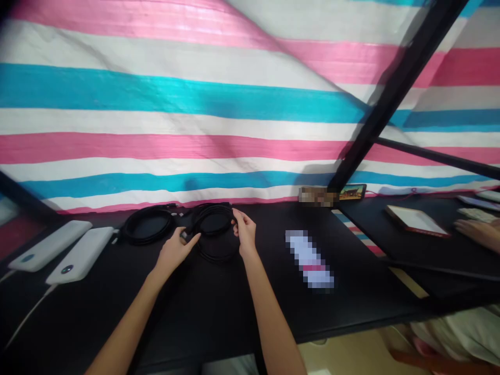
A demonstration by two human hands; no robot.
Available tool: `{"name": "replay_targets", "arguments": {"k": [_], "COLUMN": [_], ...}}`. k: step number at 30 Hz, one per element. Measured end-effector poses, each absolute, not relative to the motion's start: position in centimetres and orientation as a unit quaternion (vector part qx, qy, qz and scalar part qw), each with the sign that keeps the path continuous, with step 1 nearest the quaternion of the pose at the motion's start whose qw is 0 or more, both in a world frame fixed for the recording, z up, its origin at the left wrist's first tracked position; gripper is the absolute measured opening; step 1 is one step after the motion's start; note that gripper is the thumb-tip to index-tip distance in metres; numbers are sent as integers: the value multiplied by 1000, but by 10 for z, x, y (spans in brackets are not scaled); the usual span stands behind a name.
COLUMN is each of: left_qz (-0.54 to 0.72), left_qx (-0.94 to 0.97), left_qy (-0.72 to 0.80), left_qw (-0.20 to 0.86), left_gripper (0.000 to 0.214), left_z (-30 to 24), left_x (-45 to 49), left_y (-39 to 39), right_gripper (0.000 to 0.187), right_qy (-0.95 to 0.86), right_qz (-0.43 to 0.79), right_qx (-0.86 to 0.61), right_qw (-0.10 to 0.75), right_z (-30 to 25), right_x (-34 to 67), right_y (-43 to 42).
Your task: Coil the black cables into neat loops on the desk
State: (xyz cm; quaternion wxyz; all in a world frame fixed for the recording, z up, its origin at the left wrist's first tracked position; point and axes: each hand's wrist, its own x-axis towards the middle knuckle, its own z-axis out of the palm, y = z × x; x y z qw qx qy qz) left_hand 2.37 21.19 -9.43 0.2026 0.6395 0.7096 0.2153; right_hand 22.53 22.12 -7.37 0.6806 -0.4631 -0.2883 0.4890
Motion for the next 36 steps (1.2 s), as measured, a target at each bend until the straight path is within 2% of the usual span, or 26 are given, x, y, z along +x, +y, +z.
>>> {"name": "replay_targets", "arguments": {"k": [2,7,12,16,20,24,30,36], "left_qz": [234,234,273,303,413,521,554,531], "left_qx": [628,633,603,558,501,450,451,455], "left_qy": [707,677,562,476,508,532,531,543], "left_qw": [225,294,496,609,566,493,456,465], "left_gripper": [72,63,60,53,48,45,43,45], "left_z": [-96,-95,-92,-91,-99,-112,-122,-120], "left_x": [22,21,40,57,61,57,58,59], "left_y": [214,215,204,197,205,220,236,250], "right_gripper": [36,35,35,36,37,35,45,59], "right_qy": [-268,-253,-225,-239,-258,-326,-358,-362], "right_qz": [516,553,619,587,520,560,574,601], "right_qx": [-433,-376,-312,-369,-453,-412,-361,-391], "right_qw": [689,699,685,680,676,641,643,596], "right_z": [-74,-69,-62,-66,-80,-94,-100,-112], "right_x": [225,224,228,230,226,222,219,221], "right_y": [222,220,218,224,231,233,239,239]}}
